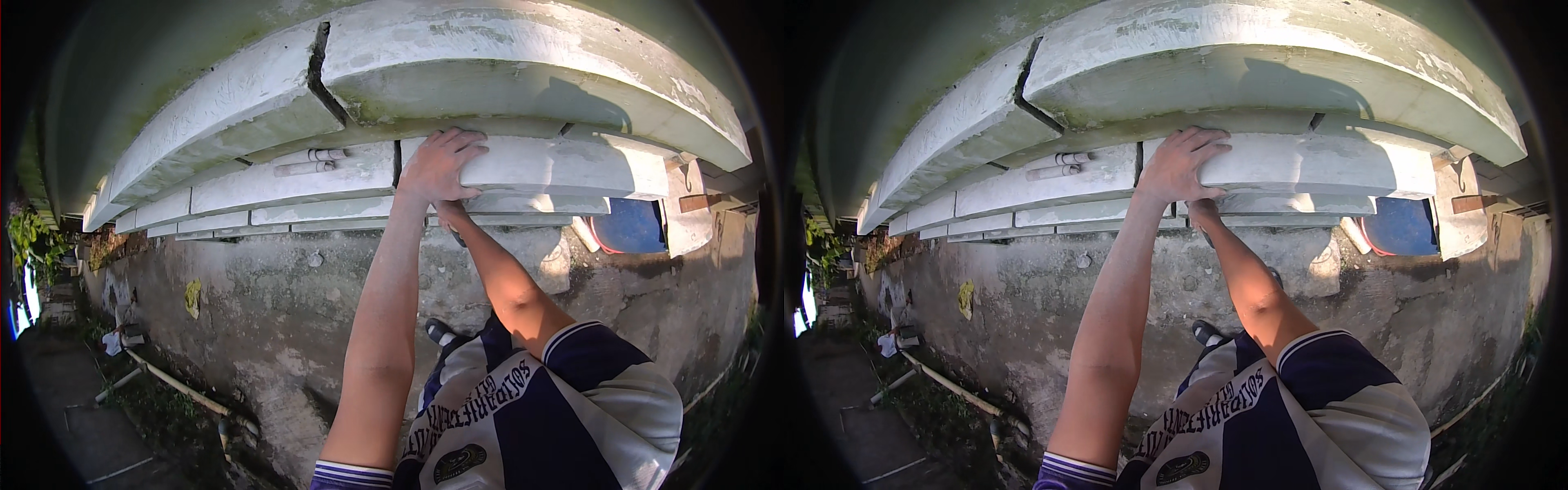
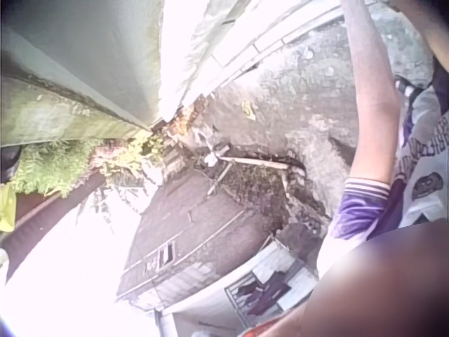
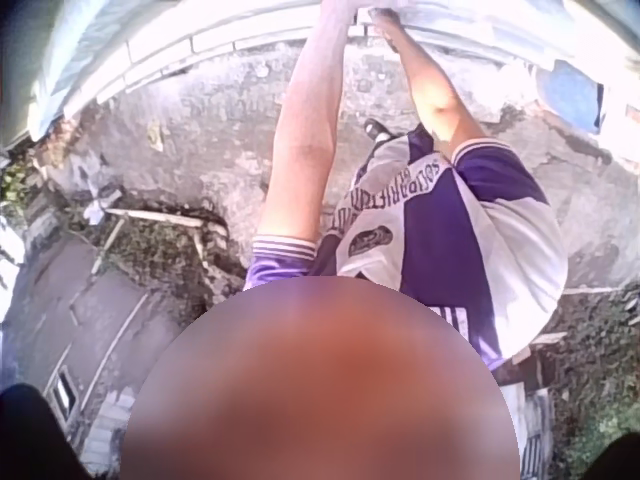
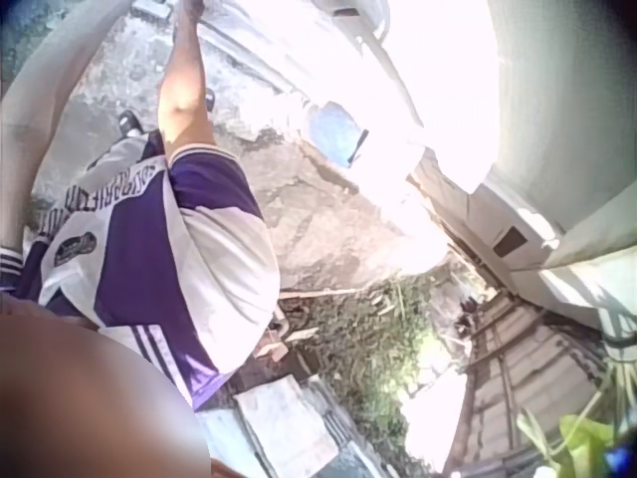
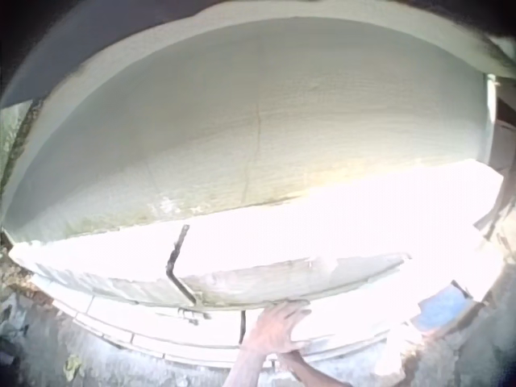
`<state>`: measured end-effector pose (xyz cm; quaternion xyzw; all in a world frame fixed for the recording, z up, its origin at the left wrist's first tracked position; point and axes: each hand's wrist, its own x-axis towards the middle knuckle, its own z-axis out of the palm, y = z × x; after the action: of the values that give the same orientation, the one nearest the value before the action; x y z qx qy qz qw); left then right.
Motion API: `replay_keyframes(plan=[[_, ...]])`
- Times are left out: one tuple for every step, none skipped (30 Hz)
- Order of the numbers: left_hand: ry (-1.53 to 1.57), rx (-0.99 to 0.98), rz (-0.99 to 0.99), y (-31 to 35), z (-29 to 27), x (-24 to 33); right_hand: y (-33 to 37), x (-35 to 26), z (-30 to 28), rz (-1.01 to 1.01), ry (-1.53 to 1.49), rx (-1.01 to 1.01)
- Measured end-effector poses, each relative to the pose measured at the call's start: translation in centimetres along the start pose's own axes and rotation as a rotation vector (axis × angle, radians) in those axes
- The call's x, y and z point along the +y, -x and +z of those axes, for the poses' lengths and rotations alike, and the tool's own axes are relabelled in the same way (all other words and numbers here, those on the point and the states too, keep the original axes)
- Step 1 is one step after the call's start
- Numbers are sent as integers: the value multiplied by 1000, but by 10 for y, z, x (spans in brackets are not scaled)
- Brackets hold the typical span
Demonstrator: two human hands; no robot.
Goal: The recorder uses a chisel-like tool to scrape or level a concrete/stone ledge, then moves to an indoor tiled area to work on a wall ledge with a brush and water/liquid.
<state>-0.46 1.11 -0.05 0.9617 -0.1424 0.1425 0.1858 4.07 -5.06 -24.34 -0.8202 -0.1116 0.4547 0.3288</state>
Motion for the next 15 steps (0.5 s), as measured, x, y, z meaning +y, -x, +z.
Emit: replay_keyframes(plan=[[-4, 5, -16, 6, 3, -7, 17, 2, 2, 6, -60, 17], [0, 4, -17, 7, 4, -8, 35, 10, -1, 24, -125, 42], [-10, 12, -14, 3, 4, -4, 45, 16, -8, 69, -154, -71], [-20, 21, -14, 1, 4, -1, 50, 15, -9, 73, -153, -67], [-12, 23, -8, -2, 5, 0, 52, 15, -9, 134, -152, -76], [-23, 53, 14, -4, 5, -1, 55, 15, -7, 195, -151, -87], [-34, 83, 35, -4, 5, 0, 57, 15, -6, 238, -229, -81], [-38, 84, 36, -3, 2, -1, 54, 13, -3, 234, -230, -80], [-44, 84, 36, -5, 3, 0, 46, 17, 0, 232, -256, -80], [-51, 83, 36, -6, 3, 1, 39, 21, 3, 230, -283, -79], [-49, 84, 41, -6, 2, 1, 36, 22, 5, 230, -285, -75], [-32, 61, 20, -6, 2, 2, 34, 23, 6, 226, -356, -69], [-14, 37, 0, -7, 1, 2, 31, 24, 7, 222, -426, -62], [-12, 38, 5, -7, 1, 3, 32, 22, 6, 224, -428, -57], [0, 42, 10, -9, 0, 3, 32, 19, 5, 237, -406, -74]])
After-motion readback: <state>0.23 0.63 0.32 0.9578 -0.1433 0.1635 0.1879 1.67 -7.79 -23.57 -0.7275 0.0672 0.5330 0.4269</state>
